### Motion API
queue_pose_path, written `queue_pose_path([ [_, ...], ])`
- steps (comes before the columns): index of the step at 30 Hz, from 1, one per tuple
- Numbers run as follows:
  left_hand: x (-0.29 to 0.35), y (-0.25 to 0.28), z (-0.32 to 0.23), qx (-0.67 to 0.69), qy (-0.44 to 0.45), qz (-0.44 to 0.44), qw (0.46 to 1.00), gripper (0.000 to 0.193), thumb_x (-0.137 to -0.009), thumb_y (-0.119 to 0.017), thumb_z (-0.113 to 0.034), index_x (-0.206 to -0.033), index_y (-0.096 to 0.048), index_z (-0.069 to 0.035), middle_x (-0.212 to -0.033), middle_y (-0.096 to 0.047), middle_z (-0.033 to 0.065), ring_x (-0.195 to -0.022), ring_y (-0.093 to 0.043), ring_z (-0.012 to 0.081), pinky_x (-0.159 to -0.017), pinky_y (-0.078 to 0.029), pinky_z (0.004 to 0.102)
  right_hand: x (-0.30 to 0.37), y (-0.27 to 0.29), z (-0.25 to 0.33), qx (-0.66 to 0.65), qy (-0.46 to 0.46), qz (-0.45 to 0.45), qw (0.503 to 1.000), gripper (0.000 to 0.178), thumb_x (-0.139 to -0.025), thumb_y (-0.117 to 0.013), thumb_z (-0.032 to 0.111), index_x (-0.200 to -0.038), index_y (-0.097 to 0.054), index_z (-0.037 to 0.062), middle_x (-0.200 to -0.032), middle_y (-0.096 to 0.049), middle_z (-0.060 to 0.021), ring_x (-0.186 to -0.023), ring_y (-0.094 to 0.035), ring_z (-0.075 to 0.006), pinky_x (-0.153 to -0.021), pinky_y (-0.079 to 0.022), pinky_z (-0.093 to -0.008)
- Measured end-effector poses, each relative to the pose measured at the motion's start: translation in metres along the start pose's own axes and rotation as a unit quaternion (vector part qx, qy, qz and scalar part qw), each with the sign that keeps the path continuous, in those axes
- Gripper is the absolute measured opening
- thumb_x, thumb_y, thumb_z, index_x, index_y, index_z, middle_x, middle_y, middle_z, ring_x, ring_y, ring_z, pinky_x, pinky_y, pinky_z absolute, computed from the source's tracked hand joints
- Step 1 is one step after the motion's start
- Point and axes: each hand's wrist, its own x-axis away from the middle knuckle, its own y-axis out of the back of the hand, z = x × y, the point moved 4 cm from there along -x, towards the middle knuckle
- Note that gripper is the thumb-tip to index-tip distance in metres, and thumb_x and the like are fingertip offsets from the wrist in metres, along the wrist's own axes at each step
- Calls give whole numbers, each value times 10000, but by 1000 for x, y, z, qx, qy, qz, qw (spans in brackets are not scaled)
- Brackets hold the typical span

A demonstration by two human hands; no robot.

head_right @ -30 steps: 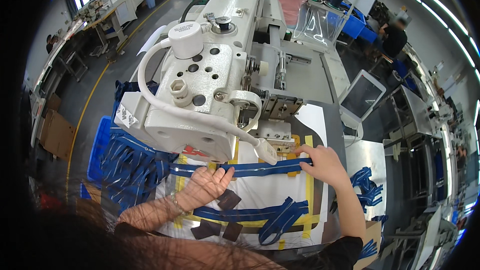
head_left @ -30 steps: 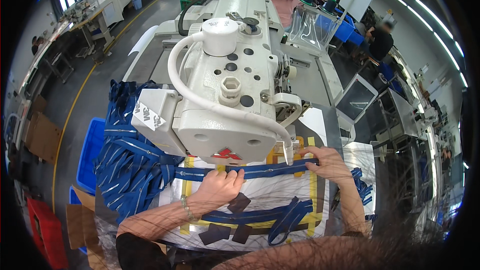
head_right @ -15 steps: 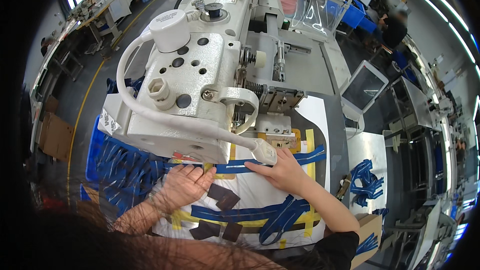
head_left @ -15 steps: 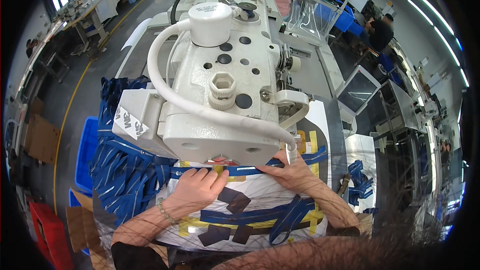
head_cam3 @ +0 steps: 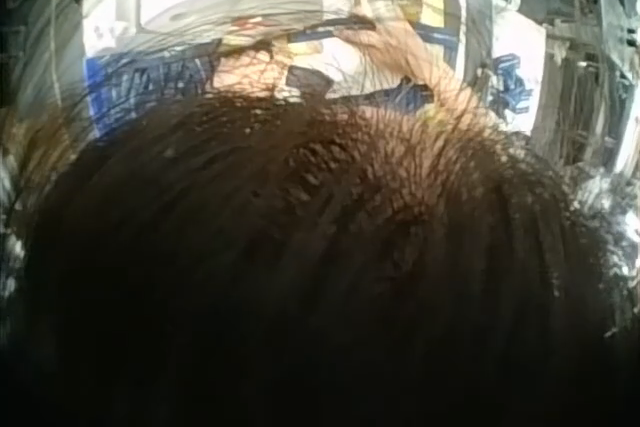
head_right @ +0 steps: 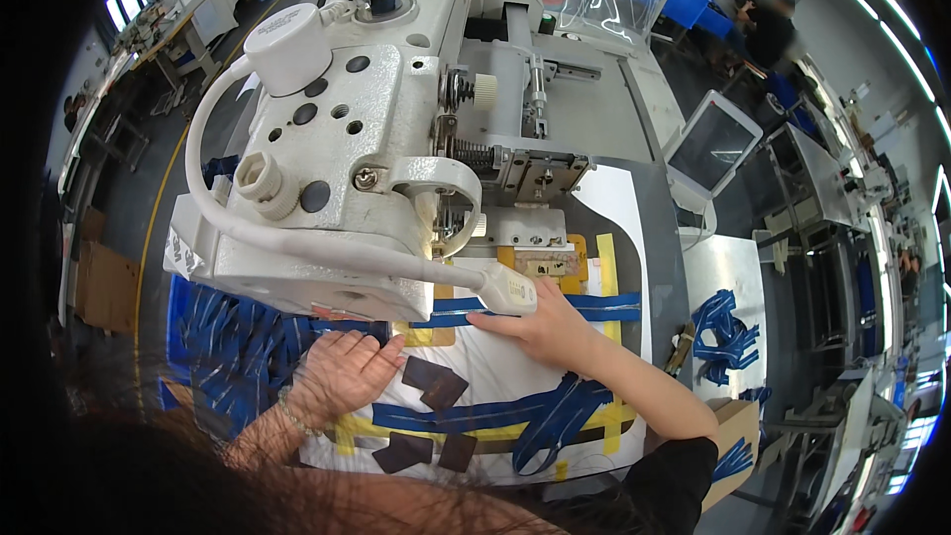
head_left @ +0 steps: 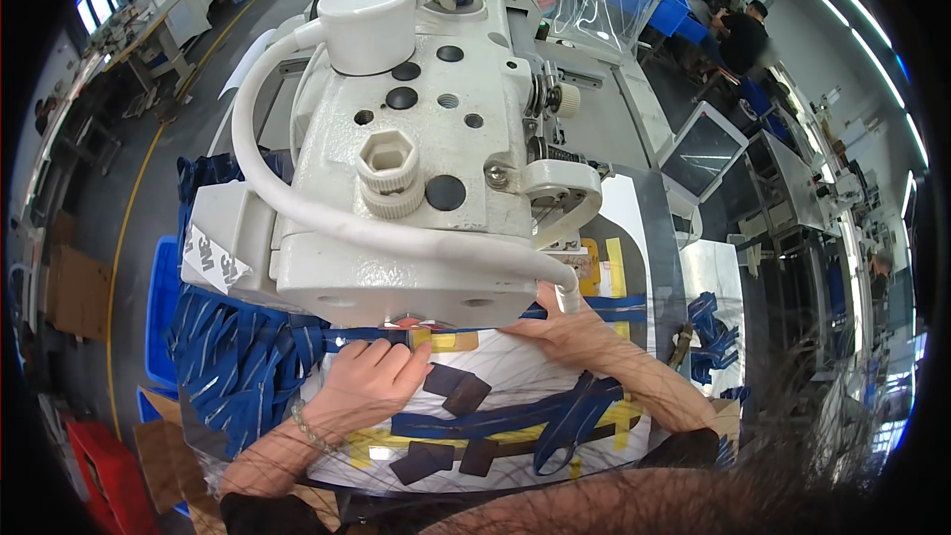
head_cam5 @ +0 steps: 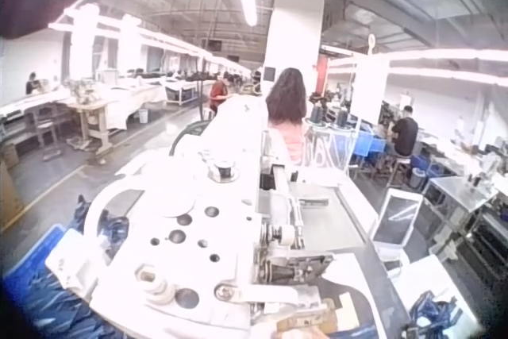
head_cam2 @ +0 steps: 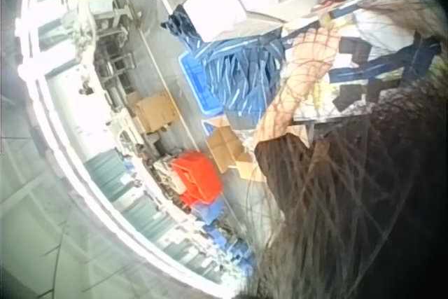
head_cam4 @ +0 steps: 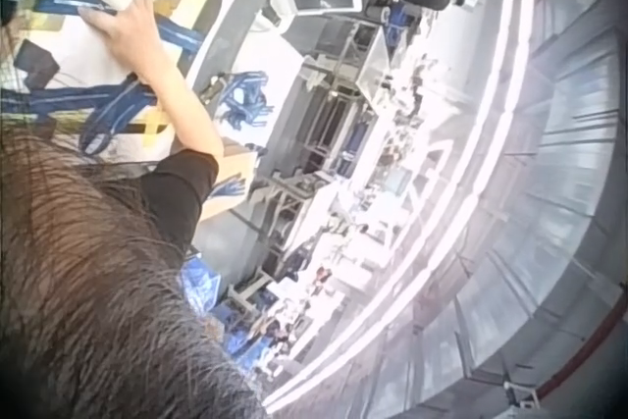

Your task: Operating an industrial sewing machine to stitch blue fabric strips onto a white base material.

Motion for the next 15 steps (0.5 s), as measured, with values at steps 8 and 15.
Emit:
queue_pose_path([
  [8, 1, 6, -5, 7, -27, -15, 999, 217, -788, -699, -207, -972, -693, -92, -668, -528, -13, -583, -552, 152, -533, -436, 305, -34, 15, -12, -100, -82, -75, 989, 397, -768, -701, 274, -1093, -621, 61, -1075, -595, -129, -988, -551, -335, -846, -433, -434],
  [15, 8, 2, -4, 14, -49, -35, 998, 261, -816, -710, -242, -1036, -667, -109, -648, -394, -58, -588, -445, 94, -526, -324, 261, -100, -32, -63, -348, -122, -205, 906, 432, -753, -649, 275, -1069, -527, 7, -1061, -542, -191, -1002, -541, -360, -839, -459, -444],
])
